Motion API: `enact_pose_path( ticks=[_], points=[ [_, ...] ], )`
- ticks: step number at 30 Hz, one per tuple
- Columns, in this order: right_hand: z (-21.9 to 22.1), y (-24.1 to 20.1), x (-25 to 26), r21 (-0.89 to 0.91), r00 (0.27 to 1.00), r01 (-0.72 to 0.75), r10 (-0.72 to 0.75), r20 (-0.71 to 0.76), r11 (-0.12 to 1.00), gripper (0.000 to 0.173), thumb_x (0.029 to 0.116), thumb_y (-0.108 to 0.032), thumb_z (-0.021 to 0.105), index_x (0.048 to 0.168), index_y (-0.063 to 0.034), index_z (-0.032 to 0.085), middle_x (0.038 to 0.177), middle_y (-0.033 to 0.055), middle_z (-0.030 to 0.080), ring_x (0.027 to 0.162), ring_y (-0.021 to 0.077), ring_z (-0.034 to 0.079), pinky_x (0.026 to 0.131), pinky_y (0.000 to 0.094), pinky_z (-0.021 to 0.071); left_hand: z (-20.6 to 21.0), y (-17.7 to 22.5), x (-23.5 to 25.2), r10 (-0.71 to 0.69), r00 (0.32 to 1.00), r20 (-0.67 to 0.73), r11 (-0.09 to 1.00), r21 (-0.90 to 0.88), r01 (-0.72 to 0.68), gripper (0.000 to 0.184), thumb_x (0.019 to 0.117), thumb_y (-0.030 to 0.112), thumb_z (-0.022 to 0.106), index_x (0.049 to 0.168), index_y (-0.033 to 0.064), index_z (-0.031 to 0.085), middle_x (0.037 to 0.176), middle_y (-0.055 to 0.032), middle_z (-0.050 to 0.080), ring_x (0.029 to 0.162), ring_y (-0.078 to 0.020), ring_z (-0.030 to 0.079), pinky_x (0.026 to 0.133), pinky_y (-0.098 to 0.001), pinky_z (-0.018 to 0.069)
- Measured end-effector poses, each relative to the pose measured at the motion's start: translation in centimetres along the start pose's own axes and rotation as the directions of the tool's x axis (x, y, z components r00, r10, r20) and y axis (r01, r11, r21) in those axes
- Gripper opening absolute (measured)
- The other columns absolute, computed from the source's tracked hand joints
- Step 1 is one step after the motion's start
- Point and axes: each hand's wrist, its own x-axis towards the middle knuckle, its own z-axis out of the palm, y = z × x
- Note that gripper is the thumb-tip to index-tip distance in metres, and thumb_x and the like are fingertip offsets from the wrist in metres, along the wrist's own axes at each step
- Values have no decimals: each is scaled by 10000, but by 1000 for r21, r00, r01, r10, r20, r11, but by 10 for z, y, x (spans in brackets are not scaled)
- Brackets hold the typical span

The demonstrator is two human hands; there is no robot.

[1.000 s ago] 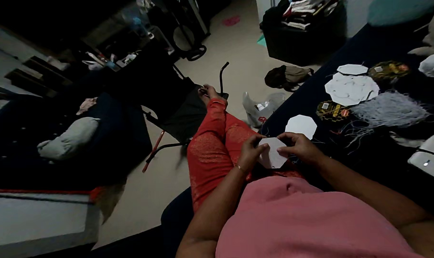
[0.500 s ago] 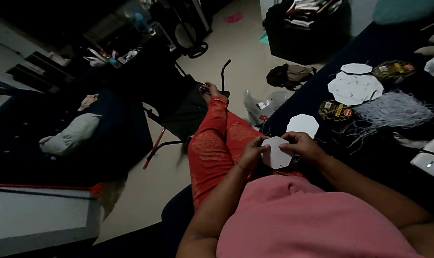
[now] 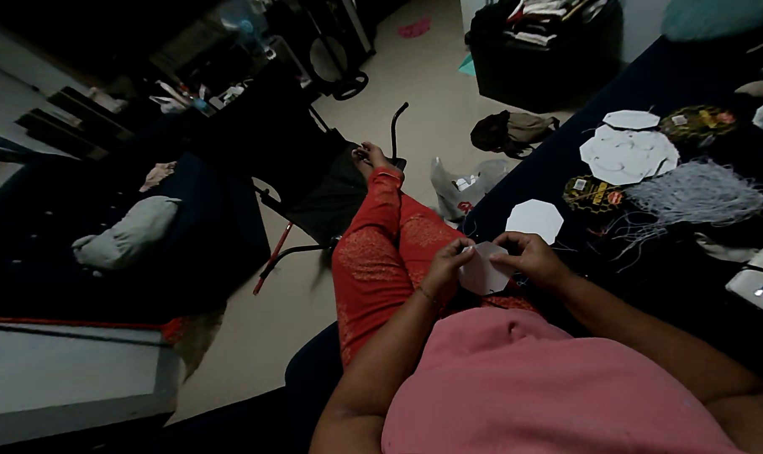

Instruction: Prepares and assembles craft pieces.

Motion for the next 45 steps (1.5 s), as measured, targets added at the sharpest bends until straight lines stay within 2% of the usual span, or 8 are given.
enact_pose_path(
  ticks=[9, 14, 19, 24, 30, 34, 38, 45],
  points=[
    [3, 3, -2, -33, 1000, 23, -23, 14, 999, 175, 892, -122, 741, 1016, -10, 689, 889, 19, 694, 780, 49, 656, 747, 250, 571, -2, 4, -1, -6, 999, 43, 996, 86, 2, 162, 1053, 73, 440, 993, 9, 577, 844, 10, 616, 803, -54, 623, 815, -283, 555],
    [5, 3, -4, -15, 1000, -2, 2, -2, 1000, 155, 891, -102, 739, 1013, -22, 688, 882, 7, 695, 775, 42, 657, 742, 238, 570, -3, 5, -2, -19, 999, 45, 979, 204, 10, 93, 990, -3, 539, 1069, -51, 554, 941, -41, 623, 864, -70, 627, 847, -292, 554],
    [8, 4, -5, -49, 1000, 24, -24, -9, 999, 163, 885, -111, 746, 1008, -20, 691, 886, 13, 694, 774, 41, 650, 741, 236, 562, -1, 6, -1, -34, 999, 22, 966, 257, 28, 94, 933, -35, 600, 1017, -34, 558, 916, -35, 595, 843, -63, 597, 813, -267, 538],
    [-2, 0, -4, -99, 1000, 4, -3, 13, 995, 185, 926, -110, 724, 1072, 2, 706, 940, 60, 717, 812, 74, 674, 781, 267, 578, -3, 3, 0, -78, 996, -50, 926, 365, 91, 307, 909, 0, 685, 1191, -74, 586, 1123, -160, 648, 1000, -154, 648, 919, -334, 555],
    [-53, 1, 5, -407, 995, -4, -36, -92, 913, 185, 980, -137, 681, 1112, -14, 725, 1002, 119, 727, 813, 202, 693, 748, 419, 589, -31, -3, -1, -16, 975, -221, 961, 267, 76, 352, 910, -35, 681, 1248, -39, 586, 1095, -150, 675, 937, -180, 680, 867, -376, 581],
    [-69, 6, 7, -668, 985, -113, 172, 23, 735, 128, 969, -111, 693, 1019, -15, 763, 1008, 177, 727, 926, 345, 687, 877, 576, 533, -44, -13, -7, -36, 966, -256, 964, 247, 102, 213, 993, 39, 617, 1189, -44, 612, 1019, -117, 686, 873, -141, 677, 833, -343, 578],
    [-57, 8, 8, -820, 928, -176, 370, 47, 545, 159, 984, -147, 673, 1012, -15, 756, 1061, 211, 711, 1063, 408, 660, 937, 624, 490, -42, -15, -7, -33, 969, -245, 954, 282, 103, 173, 1037, 119, 577, 1119, -14, 651, 953, -84, 689, 839, -121, 666, 816, -337, 567],
    [-42, 12, 3, -783, 816, 40, 432, 384, 620, 201, 901, -31, 724, 1097, -48, 765, 1069, 157, 730, 1034, 339, 679, 947, 580, 508, -40, -14, -7, -51, 973, -225, 950, 289, 117, 120, 1009, 65, 603, 1047, -32, 663, 885, -61, 686, 796, -99, 650, 795, -311, 556]
  ],
)
